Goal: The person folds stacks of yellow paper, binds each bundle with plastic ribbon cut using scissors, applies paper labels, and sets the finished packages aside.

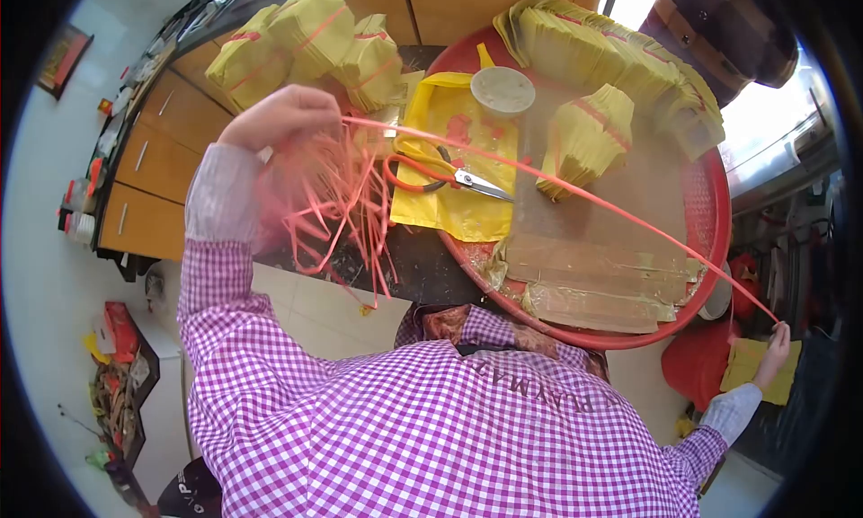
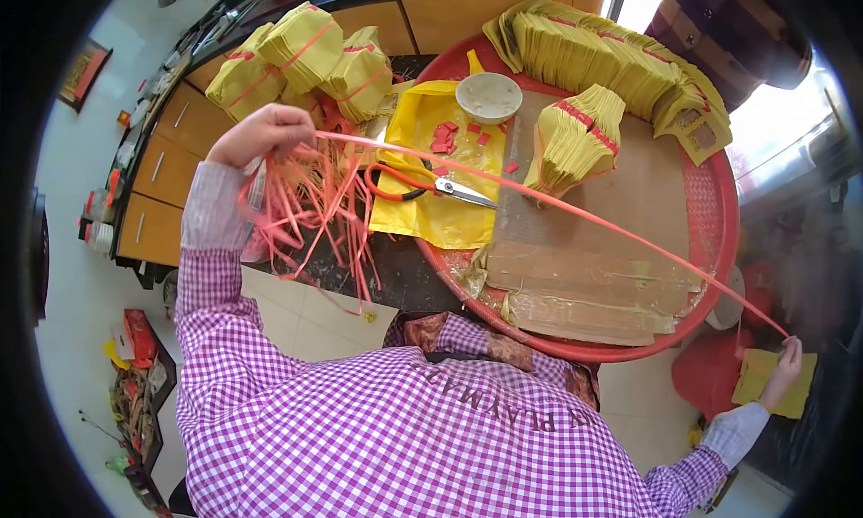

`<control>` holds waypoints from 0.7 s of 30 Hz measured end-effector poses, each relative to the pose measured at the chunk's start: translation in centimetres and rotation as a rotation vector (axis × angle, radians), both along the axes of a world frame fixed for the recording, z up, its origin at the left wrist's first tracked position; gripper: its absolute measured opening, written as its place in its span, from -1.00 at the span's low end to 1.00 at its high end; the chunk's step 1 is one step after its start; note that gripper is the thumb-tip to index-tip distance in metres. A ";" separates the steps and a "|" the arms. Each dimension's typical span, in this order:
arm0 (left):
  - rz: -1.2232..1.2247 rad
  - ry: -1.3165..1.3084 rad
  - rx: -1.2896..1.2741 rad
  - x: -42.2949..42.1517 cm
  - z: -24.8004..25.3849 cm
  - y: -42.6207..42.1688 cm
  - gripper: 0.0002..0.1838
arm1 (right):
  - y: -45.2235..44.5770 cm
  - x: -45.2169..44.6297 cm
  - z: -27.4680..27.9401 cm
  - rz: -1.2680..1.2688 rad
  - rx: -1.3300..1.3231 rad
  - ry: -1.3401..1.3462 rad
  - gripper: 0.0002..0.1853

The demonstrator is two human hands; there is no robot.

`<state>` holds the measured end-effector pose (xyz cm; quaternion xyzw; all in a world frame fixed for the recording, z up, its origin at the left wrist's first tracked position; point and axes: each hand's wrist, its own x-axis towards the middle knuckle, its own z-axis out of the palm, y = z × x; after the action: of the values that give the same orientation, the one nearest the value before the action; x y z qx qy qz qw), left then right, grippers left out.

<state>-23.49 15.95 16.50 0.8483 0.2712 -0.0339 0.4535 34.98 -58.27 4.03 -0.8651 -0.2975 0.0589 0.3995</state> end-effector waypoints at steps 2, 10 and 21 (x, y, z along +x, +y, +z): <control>0.004 0.039 0.127 0.3 -1.2 3.4 -0.82 | 5.0 -4.5 0.9 -0.055 0.032 -0.005 -0.80; 0.259 -0.134 0.589 -0.8 -5.3 10.1 -0.82 | 11.9 -15.1 3.6 -0.217 0.343 0.241 -0.78; 0.301 -0.408 -0.177 0.1 -1.7 0.8 -0.84 | 19.7 -20.4 6.1 0.157 -0.133 0.498 -0.89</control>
<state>-23.40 16.76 14.78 0.7448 0.2934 0.1820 0.5711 14.56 -38.59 10.13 -0.8226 -0.2520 0.3201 0.3967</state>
